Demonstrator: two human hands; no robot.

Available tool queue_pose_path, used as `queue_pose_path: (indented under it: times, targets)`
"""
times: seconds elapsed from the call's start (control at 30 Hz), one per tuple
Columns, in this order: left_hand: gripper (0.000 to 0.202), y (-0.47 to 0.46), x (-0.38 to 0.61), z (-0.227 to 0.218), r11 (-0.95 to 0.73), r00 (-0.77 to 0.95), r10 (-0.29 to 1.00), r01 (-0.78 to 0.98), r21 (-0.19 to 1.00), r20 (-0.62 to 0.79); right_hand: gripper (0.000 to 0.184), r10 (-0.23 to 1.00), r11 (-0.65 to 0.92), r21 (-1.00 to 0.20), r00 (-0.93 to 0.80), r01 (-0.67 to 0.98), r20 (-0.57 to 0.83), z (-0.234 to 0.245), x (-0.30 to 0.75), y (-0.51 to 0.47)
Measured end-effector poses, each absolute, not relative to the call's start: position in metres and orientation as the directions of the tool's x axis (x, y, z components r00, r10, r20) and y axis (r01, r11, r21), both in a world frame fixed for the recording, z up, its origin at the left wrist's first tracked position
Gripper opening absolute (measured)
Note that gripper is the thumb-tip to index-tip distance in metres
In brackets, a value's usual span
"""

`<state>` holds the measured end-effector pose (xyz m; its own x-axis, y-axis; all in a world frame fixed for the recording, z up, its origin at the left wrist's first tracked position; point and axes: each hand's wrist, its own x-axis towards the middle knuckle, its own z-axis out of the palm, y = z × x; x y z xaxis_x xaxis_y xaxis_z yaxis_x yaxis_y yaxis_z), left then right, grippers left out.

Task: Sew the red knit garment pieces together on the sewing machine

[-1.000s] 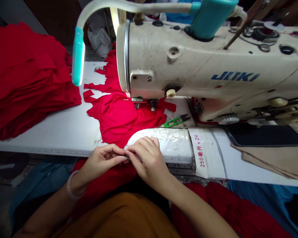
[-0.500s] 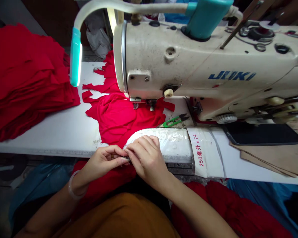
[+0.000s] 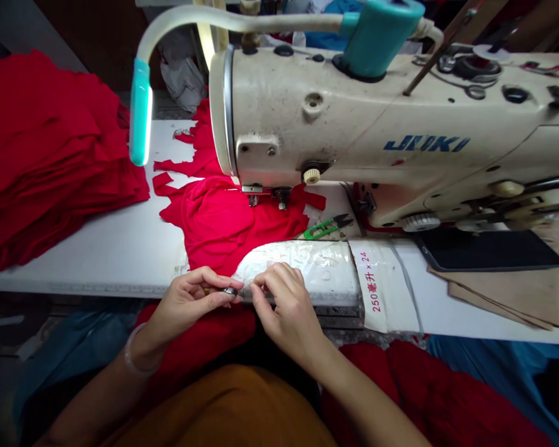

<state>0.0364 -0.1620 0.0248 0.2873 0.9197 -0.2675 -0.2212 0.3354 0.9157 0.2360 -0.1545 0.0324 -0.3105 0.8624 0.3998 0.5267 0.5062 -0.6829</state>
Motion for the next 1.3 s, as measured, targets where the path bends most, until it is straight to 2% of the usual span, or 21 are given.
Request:
queue_pose_path:
  times: [0.1, 0.2, 0.27, 0.37, 0.43, 0.57, 0.63, 0.7, 0.77, 0.83, 0.9, 0.93, 0.97, 1.0, 1.07, 1.1, 1.17, 1.3]
  targets:
    - [0.020, -0.161, 0.038, 0.025, 0.308, 0.287, 0.925, -0.185, 0.933, -0.249, 0.009, 0.899, 0.433, -0.805, -0.256, 0.407, 0.354, 0.043, 0.227, -0.158]
    - [0.026, -0.160, 0.036, 0.029, 0.293, 0.300, 0.923, -0.146, 0.945, -0.240, 0.013, 0.860, 0.306, -0.934, -0.474, 0.186, 0.188, 0.048, 0.217, -0.163]
    - [0.027, -0.159, 0.032, 0.031, 0.306, 0.317, 0.913, -0.109, 0.946, -0.259, 0.015, 0.827, 0.260, -0.951, -0.547, 0.165, 0.132, 0.044, 0.216, -0.165]
    - [0.024, -0.157, 0.026, 0.030, 0.346, 0.347, 0.888, -0.070, 0.935, -0.303, 0.015, 0.894, 0.278, -0.913, -0.429, 0.300, 0.131, 0.038, 0.231, -0.163]
    - [0.023, -0.157, 0.023, 0.027, 0.346, 0.337, 0.887, -0.029, 0.938, -0.317, 0.015, 0.937, 0.216, -0.924, -0.333, 0.315, 0.106, 0.041, 0.246, -0.160]
    - [0.024, -0.160, 0.023, 0.024, 0.252, 0.310, 0.910, 0.116, 0.961, -0.276, 0.019, 0.988, 0.127, -0.991, -0.081, -0.037, 0.130, 0.057, 0.265, -0.151]
    - [0.028, -0.164, 0.027, 0.028, 0.268, 0.430, 0.861, 0.068, 0.961, -0.271, 0.023, 0.993, 0.118, -0.982, 0.038, -0.147, 0.114, 0.056, 0.262, -0.147]
    - [0.031, -0.165, 0.031, 0.034, 0.369, 0.587, 0.763, -0.050, 0.928, -0.272, 0.028, 1.000, -0.015, -0.982, -0.005, -0.191, -0.014, 0.044, 0.256, -0.141]
    - [0.026, -0.164, 0.035, 0.036, 0.479, 0.665, 0.694, -0.140, 0.866, -0.276, 0.032, 0.972, -0.208, -0.956, -0.156, -0.205, -0.178, 0.026, 0.253, -0.133]
    - [0.022, -0.158, 0.039, 0.033, 0.531, 0.626, 0.715, -0.197, 0.824, -0.312, 0.034, 0.928, -0.298, -0.945, -0.274, -0.133, -0.254, 0.009, 0.259, -0.123]
    - [0.022, -0.151, 0.041, 0.026, 0.543, 0.515, 0.774, -0.240, 0.805, -0.369, 0.034, 0.959, -0.168, -0.983, -0.217, 0.075, -0.181, 0.000, 0.274, -0.109]
    - [0.024, -0.147, 0.041, 0.022, 0.545, 0.456, 0.797, -0.259, 0.798, -0.396, 0.033, 0.987, -0.049, -0.967, -0.134, 0.250, -0.084, -0.002, 0.283, -0.102]
    - [0.026, -0.144, 0.040, 0.019, 0.547, 0.405, 0.812, -0.275, 0.790, -0.421, 0.032, 0.998, 0.059, -0.890, -0.049, 0.452, 0.041, -0.003, 0.292, -0.095]
    - [0.028, -0.141, 0.038, 0.017, 0.550, 0.363, 0.820, -0.287, 0.784, -0.443, 0.032, 0.986, 0.122, -0.756, 0.007, 0.643, 0.165, -0.003, 0.301, -0.089]
    - [0.032, -0.138, 0.032, 0.015, 0.555, 0.299, 0.827, -0.293, 0.779, -0.477, 0.033, 0.952, 0.123, -0.460, 0.027, 0.880, 0.305, -0.004, 0.313, -0.079]
    - [0.033, -0.137, 0.028, 0.016, 0.556, 0.275, 0.828, -0.289, 0.779, -0.489, 0.035, 0.949, 0.095, -0.355, 0.024, 0.930, 0.316, -0.004, 0.315, -0.077]
    - [0.034, -0.138, 0.022, 0.017, 0.554, 0.242, 0.831, -0.281, 0.783, -0.501, 0.041, 0.952, 0.034, -0.255, 0.047, 0.966, 0.304, -0.007, 0.316, -0.074]
    - [0.035, -0.142, 0.015, 0.015, 0.542, 0.230, 0.839, -0.268, 0.797, -0.493, 0.029, 0.941, -0.053, -0.266, 0.138, 0.962, 0.310, -0.012, 0.310, -0.065]
